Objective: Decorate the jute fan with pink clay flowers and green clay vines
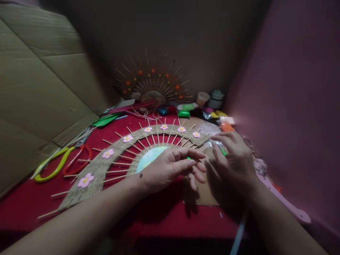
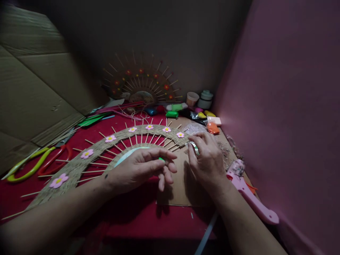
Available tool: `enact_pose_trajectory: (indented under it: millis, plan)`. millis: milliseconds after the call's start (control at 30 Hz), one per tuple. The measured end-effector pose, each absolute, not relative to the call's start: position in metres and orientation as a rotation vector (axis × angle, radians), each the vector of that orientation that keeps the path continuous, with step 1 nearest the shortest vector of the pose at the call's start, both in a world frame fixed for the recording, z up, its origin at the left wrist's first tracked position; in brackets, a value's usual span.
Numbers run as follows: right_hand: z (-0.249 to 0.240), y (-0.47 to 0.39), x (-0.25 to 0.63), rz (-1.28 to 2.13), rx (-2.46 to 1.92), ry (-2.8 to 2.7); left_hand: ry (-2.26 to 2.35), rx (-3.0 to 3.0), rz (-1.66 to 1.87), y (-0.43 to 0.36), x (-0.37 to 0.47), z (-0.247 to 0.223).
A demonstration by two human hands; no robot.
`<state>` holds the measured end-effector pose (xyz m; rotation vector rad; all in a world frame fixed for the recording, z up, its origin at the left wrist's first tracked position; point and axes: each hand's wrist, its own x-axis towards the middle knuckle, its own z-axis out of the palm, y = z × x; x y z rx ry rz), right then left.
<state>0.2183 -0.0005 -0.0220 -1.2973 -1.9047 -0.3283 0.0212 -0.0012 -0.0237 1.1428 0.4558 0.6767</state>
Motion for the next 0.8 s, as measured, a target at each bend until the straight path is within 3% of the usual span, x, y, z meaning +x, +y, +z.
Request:
enact_pose_trajectory:
  millis: [467,800]
  plan:
    - [-0.019,-0.002,0.214,-0.323,-1.023,-1.862,0.736,1.209,0.703,-0.002,0.021,-0.017]
    - [-0.011,-0.021,0.197,0.303,-0.751,-2.115,0.571,1.119,0.765,0.001,0.023,-0.021]
